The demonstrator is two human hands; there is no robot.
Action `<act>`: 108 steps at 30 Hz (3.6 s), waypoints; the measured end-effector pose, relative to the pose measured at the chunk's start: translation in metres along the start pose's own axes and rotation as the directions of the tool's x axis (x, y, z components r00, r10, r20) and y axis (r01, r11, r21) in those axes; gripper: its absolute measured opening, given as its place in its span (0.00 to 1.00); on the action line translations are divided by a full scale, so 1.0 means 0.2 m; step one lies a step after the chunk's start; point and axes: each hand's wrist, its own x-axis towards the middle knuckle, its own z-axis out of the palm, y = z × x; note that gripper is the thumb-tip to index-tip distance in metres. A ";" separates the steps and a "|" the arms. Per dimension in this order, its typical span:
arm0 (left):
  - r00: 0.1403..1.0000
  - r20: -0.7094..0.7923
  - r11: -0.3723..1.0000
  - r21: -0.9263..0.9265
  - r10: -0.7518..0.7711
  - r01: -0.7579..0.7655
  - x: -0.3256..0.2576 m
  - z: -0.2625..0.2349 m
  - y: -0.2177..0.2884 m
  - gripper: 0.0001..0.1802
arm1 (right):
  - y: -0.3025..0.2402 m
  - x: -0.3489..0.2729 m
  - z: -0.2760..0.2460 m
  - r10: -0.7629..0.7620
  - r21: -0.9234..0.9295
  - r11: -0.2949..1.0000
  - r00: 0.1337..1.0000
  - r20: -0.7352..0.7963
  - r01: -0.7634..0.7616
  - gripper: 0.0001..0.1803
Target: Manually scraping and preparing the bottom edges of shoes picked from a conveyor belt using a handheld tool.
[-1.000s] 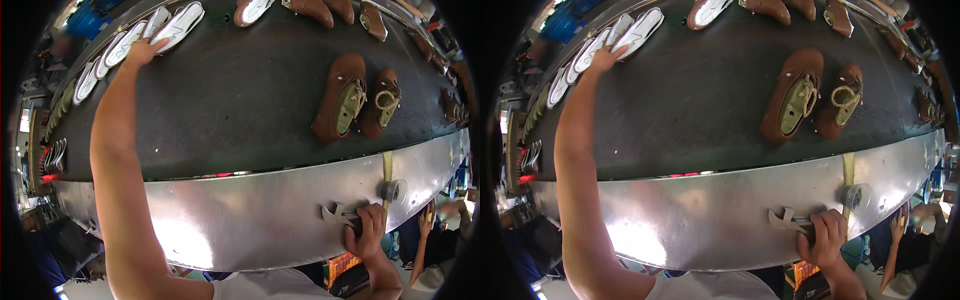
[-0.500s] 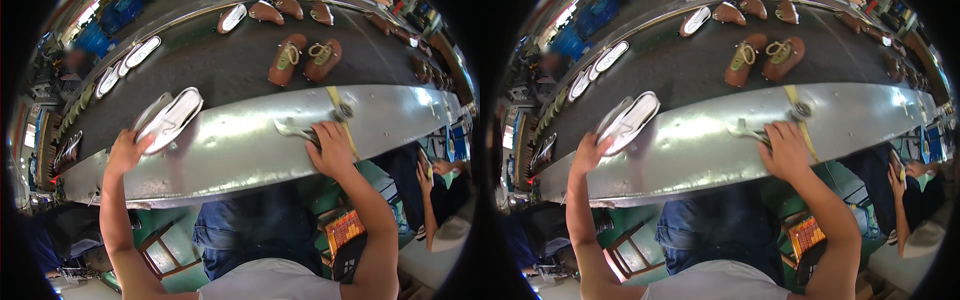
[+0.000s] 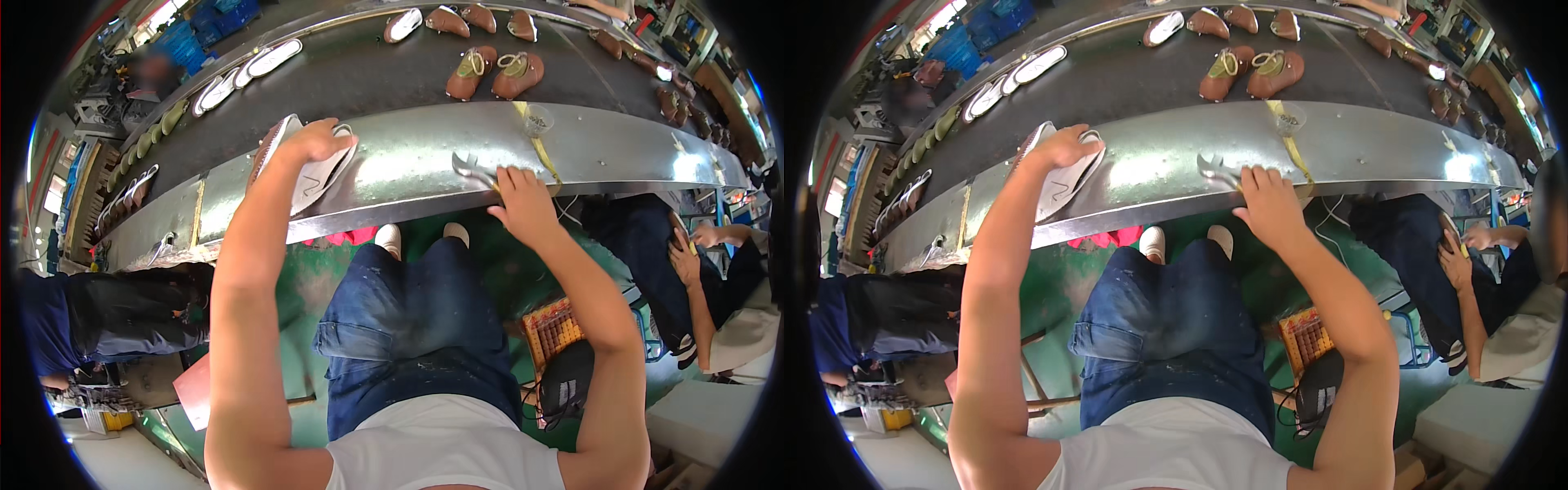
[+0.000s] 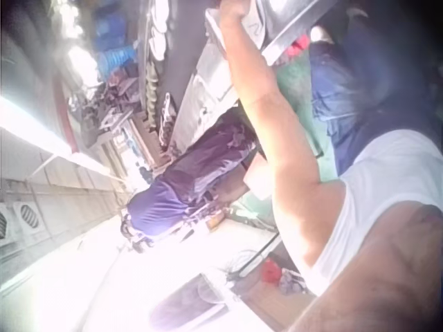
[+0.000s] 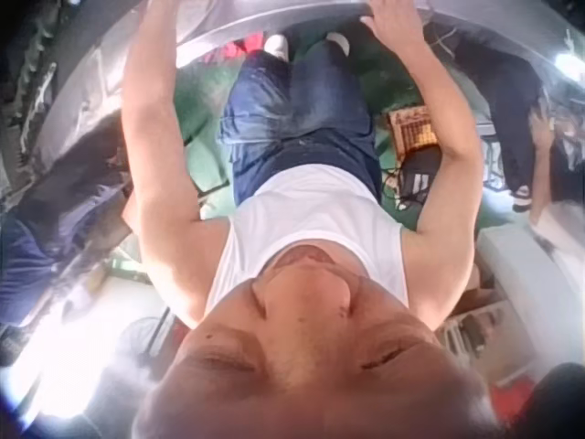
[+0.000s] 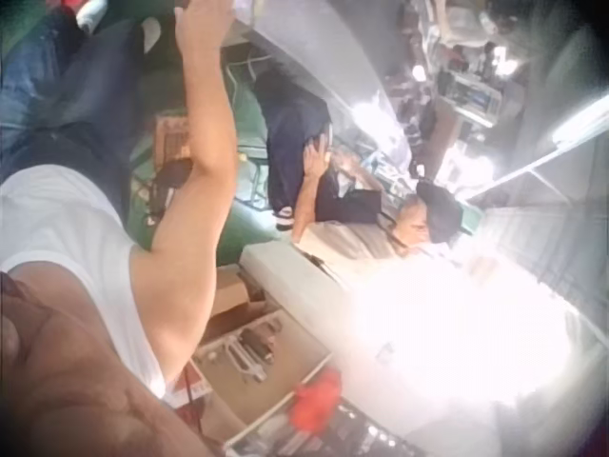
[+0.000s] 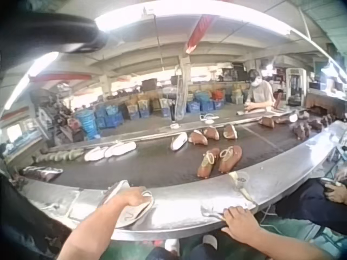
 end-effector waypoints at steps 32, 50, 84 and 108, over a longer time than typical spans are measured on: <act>0.963 -0.051 -0.036 -0.998 0.265 -0.043 -1.06 1.24 0.45 0.29 | -0.58 -0.68 0.00 -0.334 0.538 -0.203 0.574 0.747 -0.818 0.15; 0.993 -0.107 0.311 -0.944 0.042 -0.115 -0.95 1.35 0.34 0.21 | -0.62 -0.64 0.36 -0.076 0.742 0.565 0.872 0.483 -0.361 0.13; 0.950 0.310 0.450 -0.845 -0.028 0.289 -1.04 1.38 0.46 0.24 | -0.65 -0.65 0.26 0.274 0.663 0.443 0.795 0.541 -0.603 0.28; 0.894 0.407 0.392 -0.865 0.186 0.312 -1.37 1.31 0.52 0.58 | -0.46 -0.82 0.04 -0.244 0.602 0.748 0.730 0.639 -0.277 0.25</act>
